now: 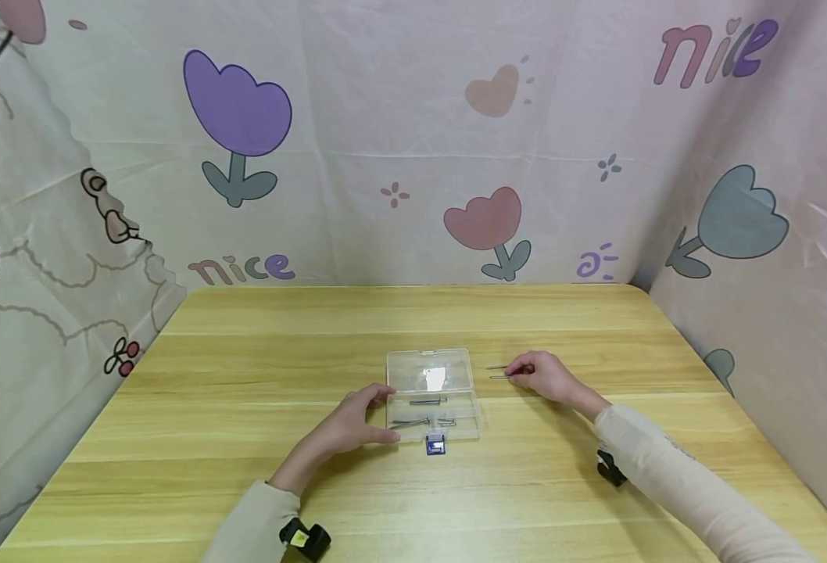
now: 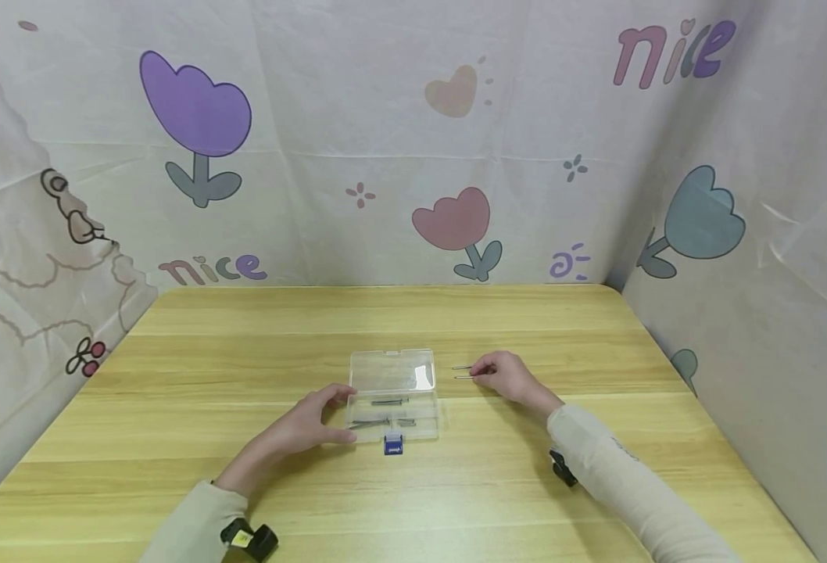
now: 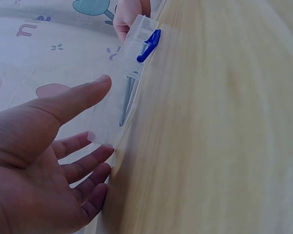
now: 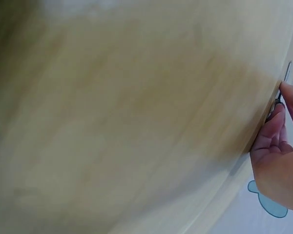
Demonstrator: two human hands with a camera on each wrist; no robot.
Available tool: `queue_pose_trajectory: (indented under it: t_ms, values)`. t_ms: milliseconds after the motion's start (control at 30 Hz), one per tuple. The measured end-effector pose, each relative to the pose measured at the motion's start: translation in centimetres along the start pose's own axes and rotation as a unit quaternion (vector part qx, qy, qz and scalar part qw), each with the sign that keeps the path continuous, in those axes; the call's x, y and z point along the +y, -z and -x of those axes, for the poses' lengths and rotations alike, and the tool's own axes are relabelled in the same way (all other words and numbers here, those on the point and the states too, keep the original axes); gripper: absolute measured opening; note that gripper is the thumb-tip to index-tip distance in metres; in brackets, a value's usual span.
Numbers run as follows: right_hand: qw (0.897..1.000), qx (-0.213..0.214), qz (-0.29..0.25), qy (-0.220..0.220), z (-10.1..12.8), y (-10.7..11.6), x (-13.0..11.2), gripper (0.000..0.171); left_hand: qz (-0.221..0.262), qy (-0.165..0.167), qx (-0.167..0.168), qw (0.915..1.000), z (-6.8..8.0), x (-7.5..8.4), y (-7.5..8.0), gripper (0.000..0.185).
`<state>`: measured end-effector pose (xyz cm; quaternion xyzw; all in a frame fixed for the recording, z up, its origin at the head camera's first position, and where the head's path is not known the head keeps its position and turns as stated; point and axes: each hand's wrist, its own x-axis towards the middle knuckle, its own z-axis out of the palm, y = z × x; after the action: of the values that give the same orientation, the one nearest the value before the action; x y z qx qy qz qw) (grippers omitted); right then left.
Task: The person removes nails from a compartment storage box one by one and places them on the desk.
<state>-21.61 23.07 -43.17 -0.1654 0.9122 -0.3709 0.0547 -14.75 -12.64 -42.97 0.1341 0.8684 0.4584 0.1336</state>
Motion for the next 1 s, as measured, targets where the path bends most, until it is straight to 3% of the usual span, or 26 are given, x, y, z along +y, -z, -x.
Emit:
queue_pose_trajectory:
  t_ms: [133, 367, 667, 767, 1000]
  values:
    - [1.000, 0.001, -0.011, -0.005, 0.2, 0.1, 0.0, 0.013, 0.001, -0.001, -0.001, 1.0000, 0.0, 0.0, 0.0, 0.068]
    - [0.996, 0.005, -0.077, -0.034, 0.6, 0.7, 0.0, 0.021, -0.002, 0.007, 0.001, 1.0000, -0.1, 0.1, -0.1, 0.069]
    - [0.995, 0.007, -0.090, -0.050, 0.7, 0.9, -0.8, 0.024, 0.000, 0.008, 0.001, 1.0000, -0.1, 0.1, -0.1, 0.069]
    - [0.995, 0.012, -0.089, -0.039, 0.6, 0.8, -2.1, 0.023, 0.001, 0.007, 0.001, 1.0000, -0.1, 0.1, -0.1, 0.069]
    - [0.996, -0.014, -0.073, 0.039, 0.5, 0.0, -5.7, 0.018, 0.001, 0.009, 0.003, 1.0000, 0.0, 0.2, 0.0, 0.068]
